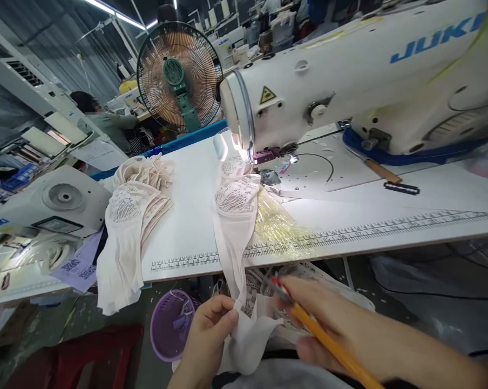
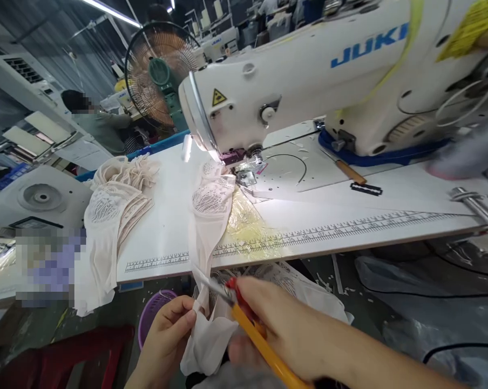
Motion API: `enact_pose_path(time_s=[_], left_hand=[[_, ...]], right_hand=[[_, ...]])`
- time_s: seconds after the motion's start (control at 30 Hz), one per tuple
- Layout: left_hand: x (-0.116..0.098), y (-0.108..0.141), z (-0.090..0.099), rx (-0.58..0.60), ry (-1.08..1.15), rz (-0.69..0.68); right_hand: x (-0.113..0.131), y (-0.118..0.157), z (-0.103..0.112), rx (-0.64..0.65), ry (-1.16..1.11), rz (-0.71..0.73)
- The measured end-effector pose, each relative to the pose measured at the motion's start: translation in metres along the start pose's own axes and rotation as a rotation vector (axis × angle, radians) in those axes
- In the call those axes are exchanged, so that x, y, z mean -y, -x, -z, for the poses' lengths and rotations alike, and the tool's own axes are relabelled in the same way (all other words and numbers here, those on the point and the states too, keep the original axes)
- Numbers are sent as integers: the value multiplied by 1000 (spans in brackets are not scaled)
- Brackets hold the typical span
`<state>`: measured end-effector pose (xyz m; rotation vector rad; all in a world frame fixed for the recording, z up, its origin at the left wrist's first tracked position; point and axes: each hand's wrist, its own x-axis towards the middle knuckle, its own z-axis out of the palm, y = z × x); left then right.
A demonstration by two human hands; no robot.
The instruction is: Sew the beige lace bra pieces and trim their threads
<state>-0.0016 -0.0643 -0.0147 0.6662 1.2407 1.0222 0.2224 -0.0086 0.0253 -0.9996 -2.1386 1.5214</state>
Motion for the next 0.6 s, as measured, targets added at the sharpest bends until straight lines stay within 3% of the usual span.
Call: enact_pose_path(time_s=[0.1,0.2,0.6], left_hand=[[3,0,0,7,7,-3],[5,-1,-1,26,-12,-18],[10,3,-9,-15,-85,-73]], right_hand=[[-16,24,-13,134,82,-81],[-27,33,-24,145,143,-131],[-27,13,-36,216,212,-79]])
